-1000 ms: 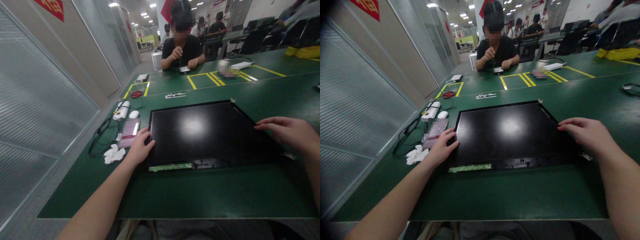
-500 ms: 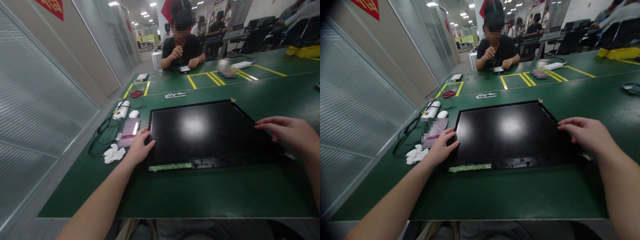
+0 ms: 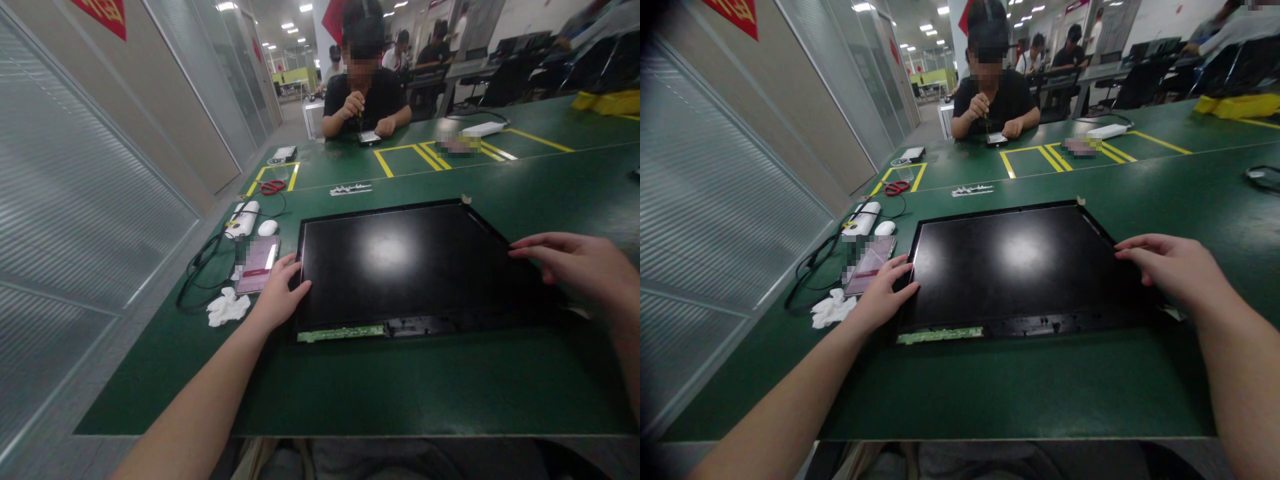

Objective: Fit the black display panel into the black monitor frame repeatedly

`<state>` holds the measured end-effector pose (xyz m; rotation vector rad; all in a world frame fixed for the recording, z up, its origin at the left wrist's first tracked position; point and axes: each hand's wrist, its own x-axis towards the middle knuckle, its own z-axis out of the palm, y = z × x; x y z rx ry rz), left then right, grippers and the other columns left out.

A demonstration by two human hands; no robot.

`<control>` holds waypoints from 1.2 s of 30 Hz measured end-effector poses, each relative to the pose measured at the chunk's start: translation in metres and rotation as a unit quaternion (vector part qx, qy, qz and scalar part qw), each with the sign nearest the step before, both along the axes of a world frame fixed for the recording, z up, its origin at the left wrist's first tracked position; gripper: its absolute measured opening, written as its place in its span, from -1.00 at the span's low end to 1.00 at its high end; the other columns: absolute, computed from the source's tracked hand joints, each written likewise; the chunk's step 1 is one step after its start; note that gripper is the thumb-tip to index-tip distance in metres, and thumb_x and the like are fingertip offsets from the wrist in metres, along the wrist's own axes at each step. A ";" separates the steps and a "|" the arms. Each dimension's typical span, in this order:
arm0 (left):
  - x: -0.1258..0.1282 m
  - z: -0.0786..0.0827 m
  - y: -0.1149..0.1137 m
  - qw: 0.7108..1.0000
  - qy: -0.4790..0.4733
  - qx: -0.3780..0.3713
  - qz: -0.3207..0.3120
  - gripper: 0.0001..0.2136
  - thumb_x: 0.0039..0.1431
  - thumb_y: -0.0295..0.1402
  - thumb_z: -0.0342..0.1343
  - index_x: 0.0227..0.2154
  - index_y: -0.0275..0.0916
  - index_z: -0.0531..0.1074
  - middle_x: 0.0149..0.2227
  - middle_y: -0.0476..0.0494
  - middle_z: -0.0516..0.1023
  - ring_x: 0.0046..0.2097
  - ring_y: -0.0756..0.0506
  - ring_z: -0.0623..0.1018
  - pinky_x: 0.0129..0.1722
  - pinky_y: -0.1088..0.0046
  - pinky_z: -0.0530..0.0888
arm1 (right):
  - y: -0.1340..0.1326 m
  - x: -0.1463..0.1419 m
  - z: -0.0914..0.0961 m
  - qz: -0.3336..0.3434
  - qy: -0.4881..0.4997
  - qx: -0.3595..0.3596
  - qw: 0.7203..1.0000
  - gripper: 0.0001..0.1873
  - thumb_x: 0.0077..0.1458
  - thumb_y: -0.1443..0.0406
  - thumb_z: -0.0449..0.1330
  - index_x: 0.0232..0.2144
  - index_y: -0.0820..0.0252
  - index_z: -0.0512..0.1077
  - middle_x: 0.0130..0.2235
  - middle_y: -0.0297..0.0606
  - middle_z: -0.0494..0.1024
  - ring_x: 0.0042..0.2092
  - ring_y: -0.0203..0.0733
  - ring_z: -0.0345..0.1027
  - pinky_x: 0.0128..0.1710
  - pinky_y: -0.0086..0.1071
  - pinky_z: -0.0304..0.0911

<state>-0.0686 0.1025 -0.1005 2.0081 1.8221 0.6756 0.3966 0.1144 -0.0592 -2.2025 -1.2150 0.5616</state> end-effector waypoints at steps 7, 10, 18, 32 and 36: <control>0.001 0.001 -0.001 1.000 -0.001 0.004 -0.005 -0.62 0.18 -0.29 0.13 0.04 -0.32 0.49 0.31 -0.41 0.28 0.33 -0.33 0.32 0.34 -0.01 0.21 | -0.001 0.001 -0.001 0.001 0.001 0.009 1.000 -0.59 -0.22 0.03 0.20 -0.32 0.09 0.57 -0.70 -0.35 0.30 -0.55 -0.12 0.23 -0.45 -0.23 0.08; 0.001 0.002 -0.001 1.000 0.001 0.003 -0.008 -0.61 0.19 -0.29 0.13 0.04 -0.33 0.48 0.31 -0.43 0.28 0.33 -0.33 0.31 0.34 -0.01 0.21 | 0.000 0.000 -0.001 -0.004 -0.002 0.001 1.000 -0.57 -0.25 0.02 0.21 -0.31 0.08 0.57 -0.70 -0.35 0.30 -0.54 -0.11 0.24 -0.43 -0.22 0.09; 0.001 0.003 -0.001 1.000 0.007 0.007 -0.012 -0.61 0.20 -0.27 0.11 0.04 -0.33 0.47 0.31 -0.42 0.27 0.33 -0.32 0.32 0.34 -0.01 0.22 | 0.001 0.004 -0.002 0.005 -0.001 -0.002 1.000 -0.55 -0.26 0.01 0.21 -0.30 0.08 0.57 -0.69 -0.34 0.33 -0.52 -0.10 0.26 -0.40 -0.20 0.11; 0.010 0.003 -0.008 0.997 0.060 0.015 -0.048 -0.57 0.27 -0.36 0.02 0.18 -0.35 0.37 0.39 -0.47 0.12 0.40 -0.34 0.20 0.36 0.00 0.18 | 0.001 0.004 -0.002 0.001 -0.022 -0.012 1.000 -0.56 -0.22 0.03 0.19 -0.28 0.09 0.58 -0.69 -0.32 0.34 -0.53 -0.08 0.27 -0.44 -0.21 0.09; 0.012 0.008 -0.014 0.992 0.086 0.038 -0.080 -0.55 0.30 -0.31 0.04 0.22 -0.30 0.34 0.45 -0.44 0.00 0.44 -0.37 0.09 0.35 -0.06 0.15 | 0.002 0.005 -0.004 0.009 -0.033 -0.004 0.999 -0.59 -0.21 0.03 0.20 -0.31 0.08 0.58 -0.68 -0.33 0.35 -0.52 -0.08 0.30 -0.42 -0.21 0.12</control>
